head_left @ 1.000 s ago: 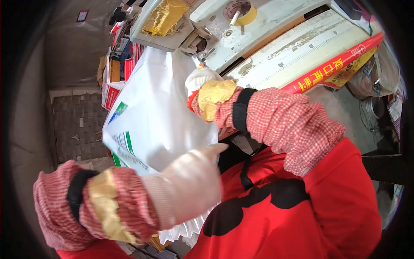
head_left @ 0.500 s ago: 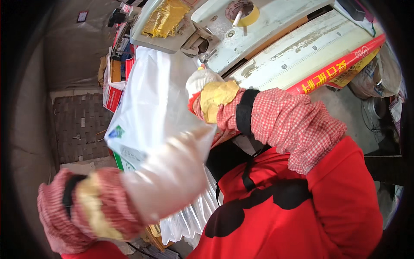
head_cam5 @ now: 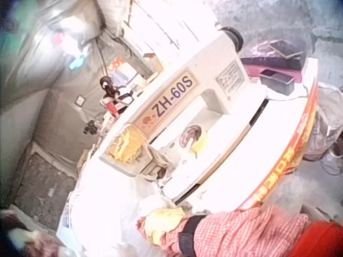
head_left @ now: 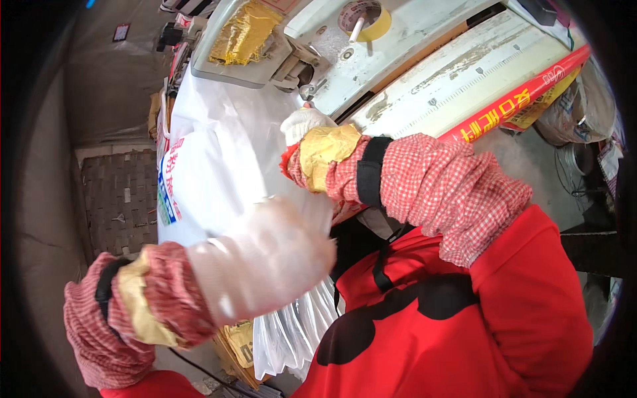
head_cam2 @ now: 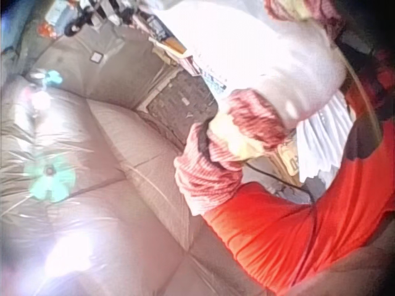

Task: Sealing white plastic fertilizer bags using an industrial sewing machine.

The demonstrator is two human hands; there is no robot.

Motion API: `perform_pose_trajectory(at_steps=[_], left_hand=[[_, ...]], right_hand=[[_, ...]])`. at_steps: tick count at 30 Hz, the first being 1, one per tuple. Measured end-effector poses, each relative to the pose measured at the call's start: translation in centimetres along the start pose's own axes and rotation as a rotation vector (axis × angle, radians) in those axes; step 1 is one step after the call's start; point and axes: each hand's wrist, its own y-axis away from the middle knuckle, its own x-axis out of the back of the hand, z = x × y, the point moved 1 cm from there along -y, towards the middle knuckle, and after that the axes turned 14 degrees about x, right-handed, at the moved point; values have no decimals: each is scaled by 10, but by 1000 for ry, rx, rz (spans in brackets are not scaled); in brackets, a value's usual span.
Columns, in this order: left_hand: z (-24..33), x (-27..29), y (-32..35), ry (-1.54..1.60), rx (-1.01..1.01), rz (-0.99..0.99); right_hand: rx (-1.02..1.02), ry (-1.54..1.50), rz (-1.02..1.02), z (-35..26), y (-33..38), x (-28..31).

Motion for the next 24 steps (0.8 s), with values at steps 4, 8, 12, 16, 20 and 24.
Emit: perform_pose_trajectory(at_steps=[4, 8, 12, 16, 20, 24], left_hand=[[11, -23, -19, 26, 46, 328], [-24, 4, -28, 34, -9, 232], [-81, 35, -18, -67, 148, 416], [-70, 14, 0, -139, -279, 232], [-9, -45, -13, 221, -180, 403], [-16, -71, -43, 166, 104, 381]], right_hand=[[92, 81, 213, -8, 2, 5], [27, 62, -19, 4, -5, -20], [218, 1181, 168, 37, 6, -57], [-532, 3333, 360, 52, 7, -83], [-620, 4061, 675, 67, -20, -76], [-1010, 3510, 525, 48, -30, -80]])
